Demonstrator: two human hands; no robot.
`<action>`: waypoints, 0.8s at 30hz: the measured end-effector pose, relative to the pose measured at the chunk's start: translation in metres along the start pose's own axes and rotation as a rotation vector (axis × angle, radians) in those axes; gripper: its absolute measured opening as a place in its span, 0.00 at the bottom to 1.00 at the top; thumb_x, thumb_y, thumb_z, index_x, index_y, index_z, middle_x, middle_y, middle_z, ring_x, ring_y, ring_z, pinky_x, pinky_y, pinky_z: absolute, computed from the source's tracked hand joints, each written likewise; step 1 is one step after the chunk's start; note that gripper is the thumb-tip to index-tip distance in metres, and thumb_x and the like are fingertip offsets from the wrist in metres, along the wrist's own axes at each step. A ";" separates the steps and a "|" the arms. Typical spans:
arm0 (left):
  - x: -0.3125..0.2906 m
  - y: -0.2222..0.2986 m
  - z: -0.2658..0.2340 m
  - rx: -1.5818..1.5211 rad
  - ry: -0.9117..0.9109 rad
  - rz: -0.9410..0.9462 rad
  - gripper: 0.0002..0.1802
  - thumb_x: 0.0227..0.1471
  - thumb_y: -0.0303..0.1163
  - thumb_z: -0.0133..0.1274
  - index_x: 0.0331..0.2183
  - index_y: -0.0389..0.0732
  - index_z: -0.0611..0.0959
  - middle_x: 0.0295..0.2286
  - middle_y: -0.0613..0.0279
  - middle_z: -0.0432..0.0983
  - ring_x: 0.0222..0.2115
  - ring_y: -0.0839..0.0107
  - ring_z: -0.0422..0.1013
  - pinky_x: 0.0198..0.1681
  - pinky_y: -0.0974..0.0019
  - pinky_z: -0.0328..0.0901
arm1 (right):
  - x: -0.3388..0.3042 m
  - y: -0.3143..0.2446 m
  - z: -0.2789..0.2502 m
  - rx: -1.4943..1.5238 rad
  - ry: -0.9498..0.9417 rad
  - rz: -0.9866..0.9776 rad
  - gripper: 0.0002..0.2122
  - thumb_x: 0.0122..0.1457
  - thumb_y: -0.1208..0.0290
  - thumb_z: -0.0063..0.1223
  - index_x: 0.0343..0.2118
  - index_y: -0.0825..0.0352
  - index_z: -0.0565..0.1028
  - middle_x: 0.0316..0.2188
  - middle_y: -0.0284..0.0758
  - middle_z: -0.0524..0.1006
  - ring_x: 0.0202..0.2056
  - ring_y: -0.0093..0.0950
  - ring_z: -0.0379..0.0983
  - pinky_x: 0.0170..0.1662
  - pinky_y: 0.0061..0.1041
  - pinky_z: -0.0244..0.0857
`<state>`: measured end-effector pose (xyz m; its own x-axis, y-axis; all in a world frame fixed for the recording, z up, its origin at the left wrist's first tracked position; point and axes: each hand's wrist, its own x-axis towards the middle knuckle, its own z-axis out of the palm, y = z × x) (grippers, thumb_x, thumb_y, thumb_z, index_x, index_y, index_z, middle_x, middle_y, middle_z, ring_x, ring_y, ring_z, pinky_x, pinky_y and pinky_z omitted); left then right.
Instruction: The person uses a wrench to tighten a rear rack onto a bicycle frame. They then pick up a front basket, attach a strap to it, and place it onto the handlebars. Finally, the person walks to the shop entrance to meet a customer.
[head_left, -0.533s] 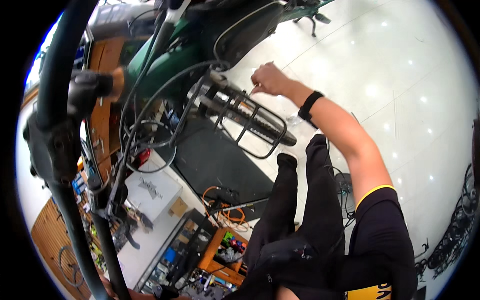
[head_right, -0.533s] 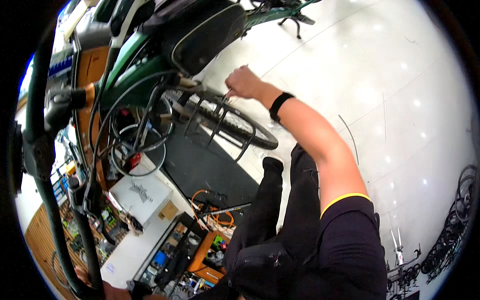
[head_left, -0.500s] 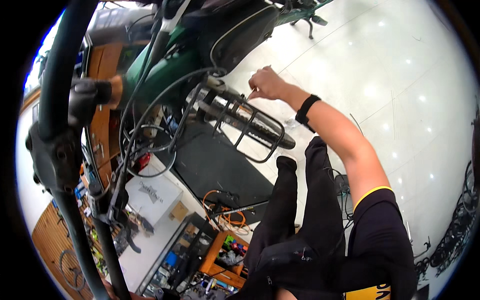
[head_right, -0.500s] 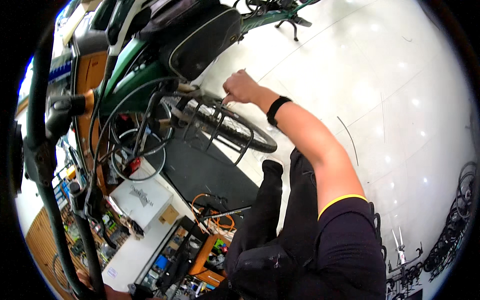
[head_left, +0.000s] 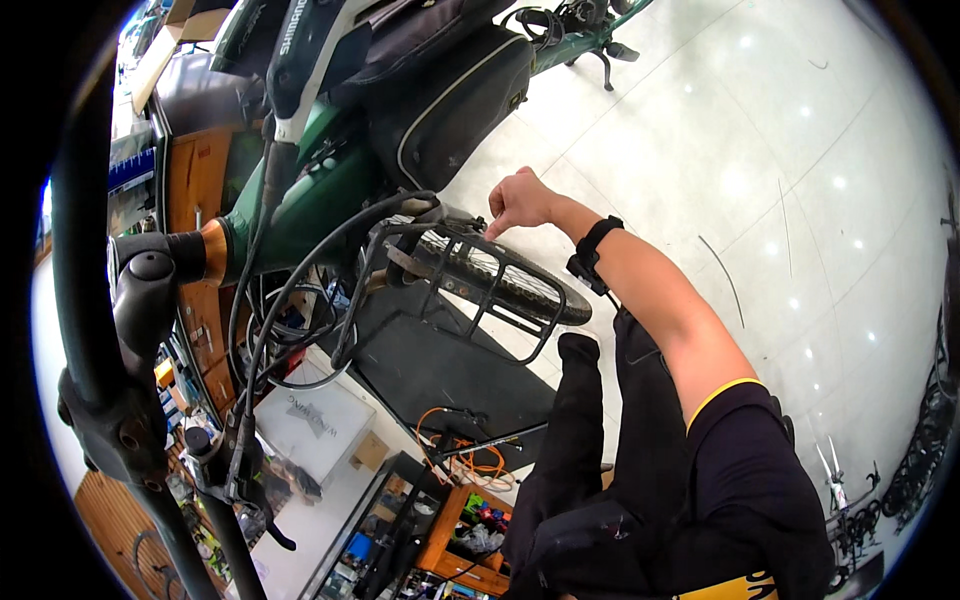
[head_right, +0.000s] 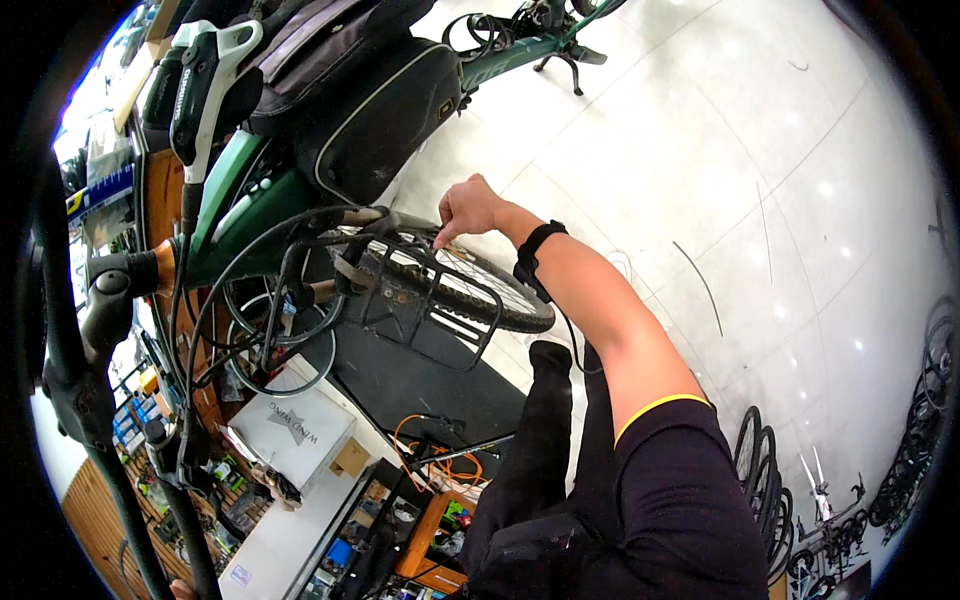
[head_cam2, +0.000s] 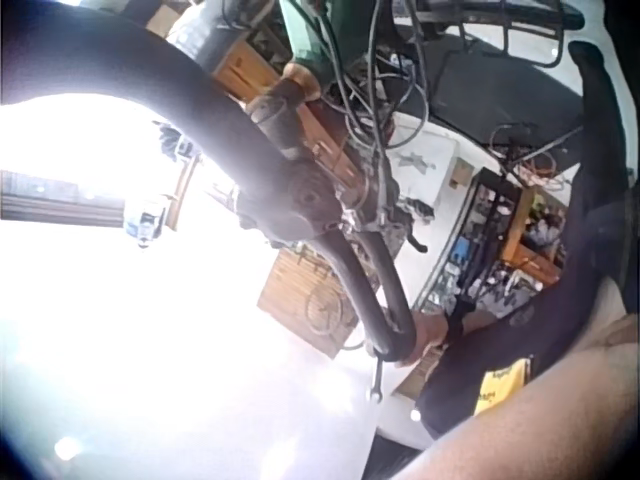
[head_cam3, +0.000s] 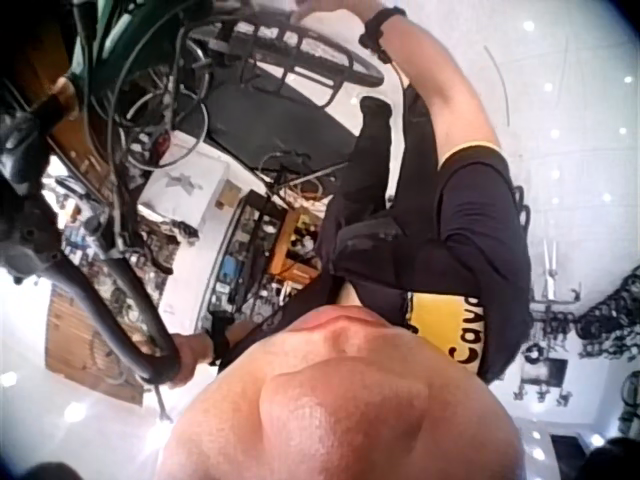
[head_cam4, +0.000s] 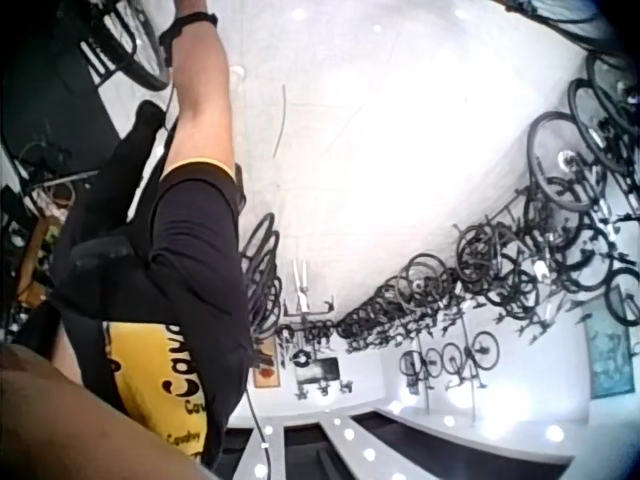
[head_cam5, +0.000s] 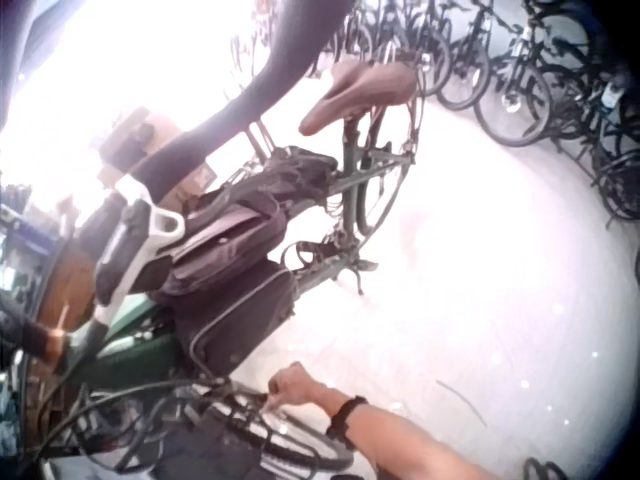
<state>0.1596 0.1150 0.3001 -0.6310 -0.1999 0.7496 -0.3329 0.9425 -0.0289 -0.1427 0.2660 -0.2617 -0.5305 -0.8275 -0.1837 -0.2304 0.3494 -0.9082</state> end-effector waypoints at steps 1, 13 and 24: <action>0.000 0.000 0.000 -0.011 -0.003 -0.010 0.34 0.55 0.56 0.37 0.44 0.31 0.71 0.38 0.44 0.72 0.35 0.52 0.71 0.38 0.49 0.67 | -0.001 0.001 0.003 0.051 0.007 0.003 0.20 0.35 0.49 0.69 0.17 0.62 0.77 0.15 0.30 0.76 0.20 0.27 0.71 0.35 0.25 0.62; -0.004 0.000 0.012 -0.086 -0.036 -0.063 0.33 0.55 0.55 0.38 0.43 0.31 0.71 0.38 0.44 0.71 0.36 0.52 0.70 0.39 0.49 0.66 | 0.001 0.009 0.007 0.266 -0.139 0.114 0.18 0.38 0.54 0.69 0.21 0.65 0.79 0.18 0.31 0.77 0.22 0.23 0.71 0.29 0.24 0.64; -0.002 0.000 0.020 -0.156 -0.063 -0.093 0.33 0.54 0.55 0.40 0.43 0.31 0.72 0.39 0.44 0.71 0.38 0.52 0.70 0.40 0.48 0.66 | 0.001 -0.023 0.005 0.091 -0.267 -0.065 0.12 0.52 0.57 0.55 0.32 0.60 0.79 0.27 0.32 0.80 0.35 0.32 0.75 0.46 0.36 0.56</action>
<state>0.1471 0.1103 0.2857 -0.6466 -0.2996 0.7015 -0.2821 0.9484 0.1450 -0.1341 0.2548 -0.2424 -0.2805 -0.9375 -0.2060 -0.1759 0.2611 -0.9491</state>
